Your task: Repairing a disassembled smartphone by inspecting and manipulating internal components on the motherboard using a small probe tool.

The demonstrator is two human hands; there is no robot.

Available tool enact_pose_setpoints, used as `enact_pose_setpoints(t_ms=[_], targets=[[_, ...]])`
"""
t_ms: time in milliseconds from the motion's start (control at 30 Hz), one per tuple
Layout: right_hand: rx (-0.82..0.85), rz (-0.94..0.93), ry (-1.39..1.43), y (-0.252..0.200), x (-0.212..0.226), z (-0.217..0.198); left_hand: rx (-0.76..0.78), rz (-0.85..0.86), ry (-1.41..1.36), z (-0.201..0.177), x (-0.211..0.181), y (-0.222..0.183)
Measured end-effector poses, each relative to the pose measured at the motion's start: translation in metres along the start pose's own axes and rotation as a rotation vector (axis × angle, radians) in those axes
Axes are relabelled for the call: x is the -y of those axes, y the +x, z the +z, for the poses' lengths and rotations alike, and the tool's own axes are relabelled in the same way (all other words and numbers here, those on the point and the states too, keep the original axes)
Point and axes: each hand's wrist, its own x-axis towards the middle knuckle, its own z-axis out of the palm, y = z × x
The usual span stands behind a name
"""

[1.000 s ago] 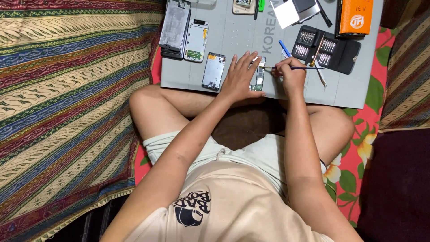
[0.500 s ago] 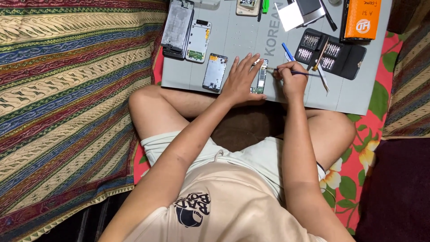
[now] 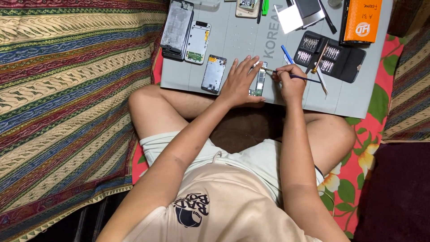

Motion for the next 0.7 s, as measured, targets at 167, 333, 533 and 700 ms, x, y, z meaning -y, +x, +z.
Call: enact_pose_setpoints(t_ms=[167, 333, 533, 700], targets=[[-0.004, -0.01, -0.01, 0.003, -0.007, -0.001, -0.006, 0.006, 0.016, 0.0, 0.001, 0.0], [-0.008, 0.002, 0.004, -0.001, 0.003, 0.001, 0.001, 0.0, 0.015, 0.001, 0.002, -0.001], [0.024, -0.021, -0.001, 0.0, 0.002, -0.001, -0.045, 0.035, 0.015, 0.01, 0.006, -0.001], [0.023, -0.025, 0.015, -0.001, 0.006, 0.001, -0.044, 0.033, 0.02, 0.01, 0.007, 0.0]])
